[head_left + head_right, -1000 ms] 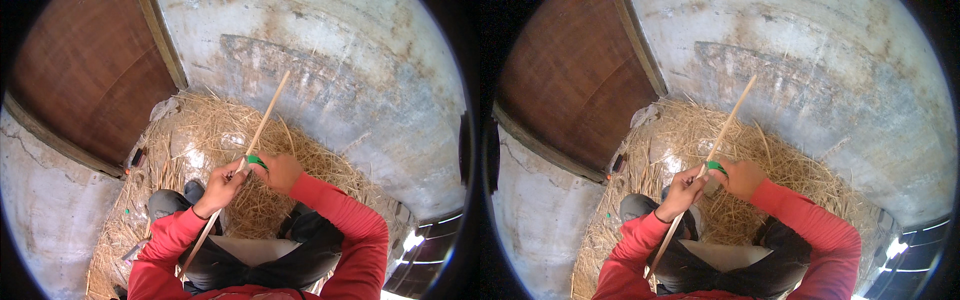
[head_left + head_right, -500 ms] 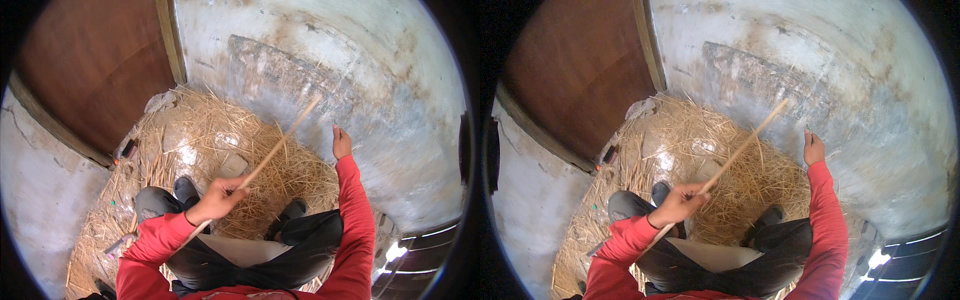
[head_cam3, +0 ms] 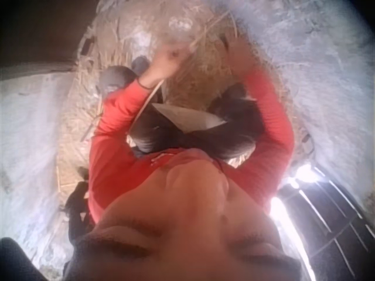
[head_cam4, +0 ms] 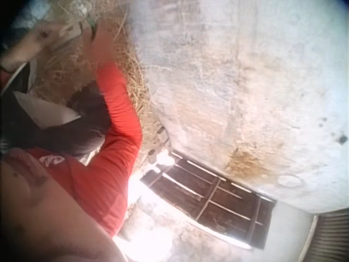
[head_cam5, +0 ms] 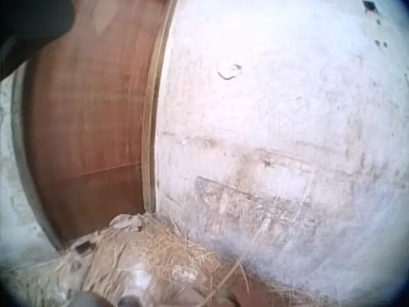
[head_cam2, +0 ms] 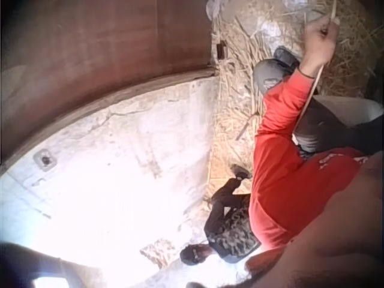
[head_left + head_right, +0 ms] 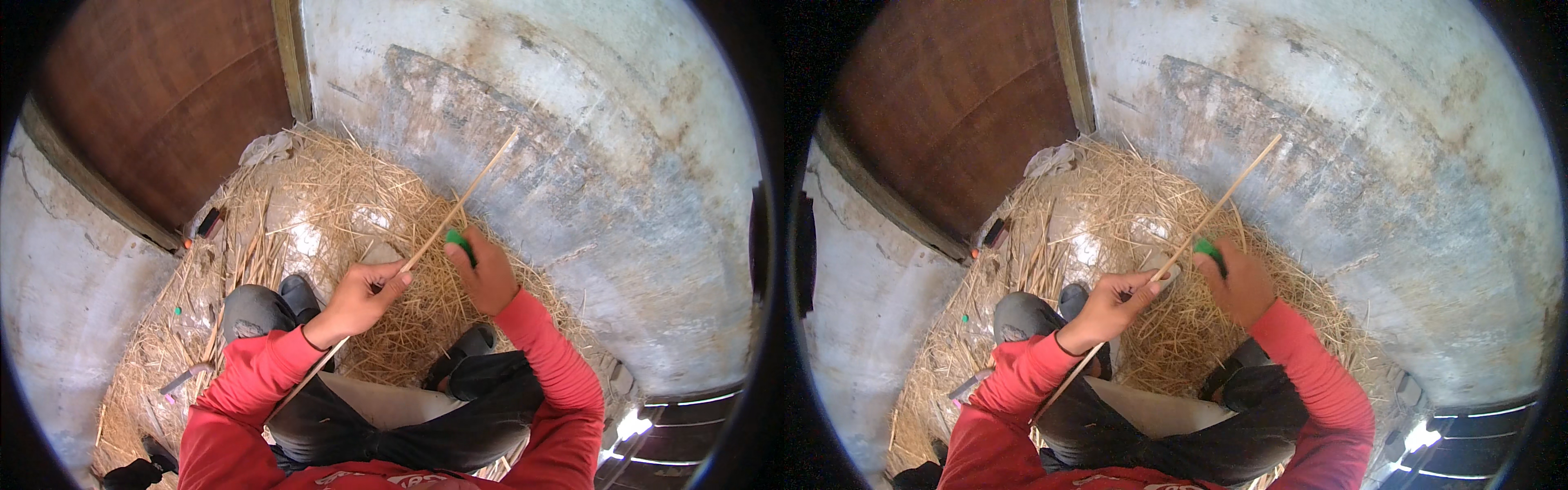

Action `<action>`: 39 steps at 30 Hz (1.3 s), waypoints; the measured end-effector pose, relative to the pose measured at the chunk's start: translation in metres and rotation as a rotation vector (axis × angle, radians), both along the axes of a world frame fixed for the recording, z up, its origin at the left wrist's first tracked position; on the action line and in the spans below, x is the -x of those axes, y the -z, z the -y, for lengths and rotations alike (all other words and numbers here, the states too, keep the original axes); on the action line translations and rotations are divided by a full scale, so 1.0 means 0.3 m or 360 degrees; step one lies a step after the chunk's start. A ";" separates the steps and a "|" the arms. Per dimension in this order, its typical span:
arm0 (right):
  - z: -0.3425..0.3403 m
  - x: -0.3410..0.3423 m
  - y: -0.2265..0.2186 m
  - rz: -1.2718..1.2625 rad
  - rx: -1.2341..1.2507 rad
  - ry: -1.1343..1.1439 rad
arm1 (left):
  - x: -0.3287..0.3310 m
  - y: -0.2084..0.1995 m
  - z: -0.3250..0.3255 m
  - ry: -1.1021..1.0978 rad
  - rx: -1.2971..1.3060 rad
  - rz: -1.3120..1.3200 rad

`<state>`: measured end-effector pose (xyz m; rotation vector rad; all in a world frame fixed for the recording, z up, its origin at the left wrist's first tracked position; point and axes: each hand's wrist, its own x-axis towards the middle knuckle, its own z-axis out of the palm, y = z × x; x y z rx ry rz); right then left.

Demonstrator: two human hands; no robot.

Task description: The person shaves a thin wooden strip using a small blade while sitting on a straw-covered floor.

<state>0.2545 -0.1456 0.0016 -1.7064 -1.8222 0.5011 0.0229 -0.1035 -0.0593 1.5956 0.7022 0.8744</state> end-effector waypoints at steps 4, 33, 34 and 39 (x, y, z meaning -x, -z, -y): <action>0.028 0.070 0.036 -0.0027 0.0160 -0.0174 | -0.007 -0.033 -0.004 0.0030 0.0033 -0.0159; -0.235 -0.389 0.113 -0.0039 -0.0071 0.0744 | 0.101 -0.090 0.078 0.0163 -0.0141 -0.0545; -0.208 -0.550 0.178 -0.0023 -0.0153 0.0886 | 0.087 -0.114 0.090 0.0251 -0.0121 -0.0560; -0.068 -0.881 0.290 -0.0083 -0.0266 0.1316 | 0.064 -0.103 0.076 0.0234 -0.0031 -0.0432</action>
